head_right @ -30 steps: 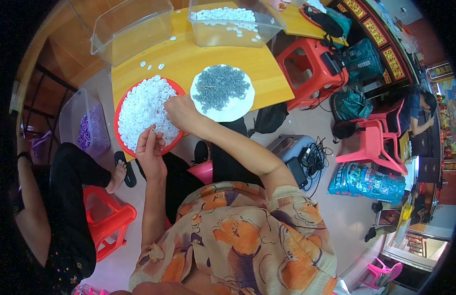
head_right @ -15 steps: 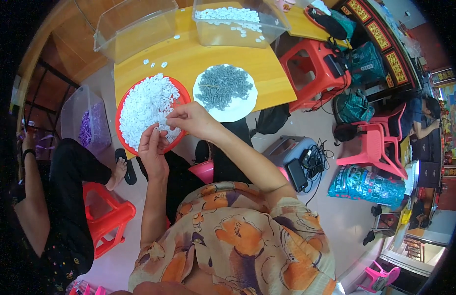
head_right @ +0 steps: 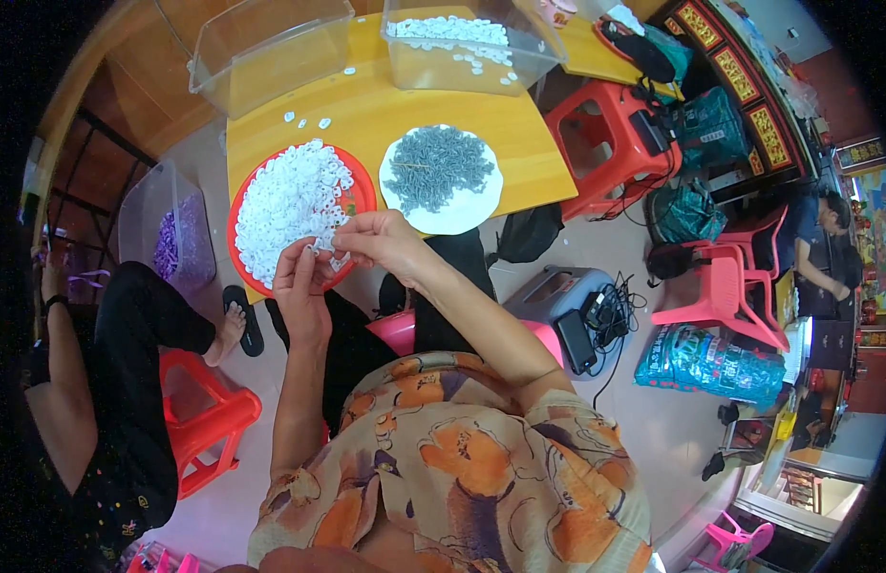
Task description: The recorder is manually assembling small white plastic components by inserting metal pins into them.
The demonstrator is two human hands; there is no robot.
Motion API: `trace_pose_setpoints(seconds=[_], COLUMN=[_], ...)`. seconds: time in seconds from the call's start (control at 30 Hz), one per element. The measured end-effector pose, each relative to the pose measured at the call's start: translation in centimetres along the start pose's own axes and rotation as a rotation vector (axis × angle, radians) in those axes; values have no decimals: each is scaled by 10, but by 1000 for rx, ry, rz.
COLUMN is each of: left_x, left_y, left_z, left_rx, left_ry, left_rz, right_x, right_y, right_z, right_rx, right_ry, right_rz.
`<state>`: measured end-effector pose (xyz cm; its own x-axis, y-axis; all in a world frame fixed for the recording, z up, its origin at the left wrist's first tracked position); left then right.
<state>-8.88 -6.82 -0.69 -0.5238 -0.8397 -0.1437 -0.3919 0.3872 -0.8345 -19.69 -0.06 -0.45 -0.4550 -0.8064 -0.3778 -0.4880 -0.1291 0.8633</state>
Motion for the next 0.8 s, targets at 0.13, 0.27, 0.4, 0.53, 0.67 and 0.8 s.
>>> trace_pose_setpoints(seconds=[0.13, 0.27, 0.4, 0.53, 0.67, 0.8], left_x=[0, 2, -1, -3, -3, -1], left_y=[-5, -6, -4, -2, -3, -3], left_z=[3, -2, -8, -10, -10, -6], left_rx=[7, -38, -34, 75, 69, 5], left_ry=[12, 21, 17, 109, 82, 34], left_rz=[-50, -40, -28, -86, -70, -60], right_x=[-5, -11, -20, -24, -20, -14], right_y=[13, 31, 38, 48, 44, 34], right_z=[-2, 5, -2, 2, -2, -4], right_rx=[-152, -397, -558, -339, -329, -145], right_ry=[-82, -194, -273, -325, -210, -113], right_rz=[163, 418, 522, 609, 519, 350])
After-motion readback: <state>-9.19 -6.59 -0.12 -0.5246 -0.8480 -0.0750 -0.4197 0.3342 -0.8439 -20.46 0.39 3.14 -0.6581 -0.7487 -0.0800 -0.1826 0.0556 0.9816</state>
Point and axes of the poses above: each hand's wrist, its own x-axis towards the middle knuckle, its own z-axis out of the back of the hand, y = z × x, the point moved 9 cm from there along x, towards the middle knuckle, and after that the axes turned 8 degrees about -y, right-handed, at the moved point
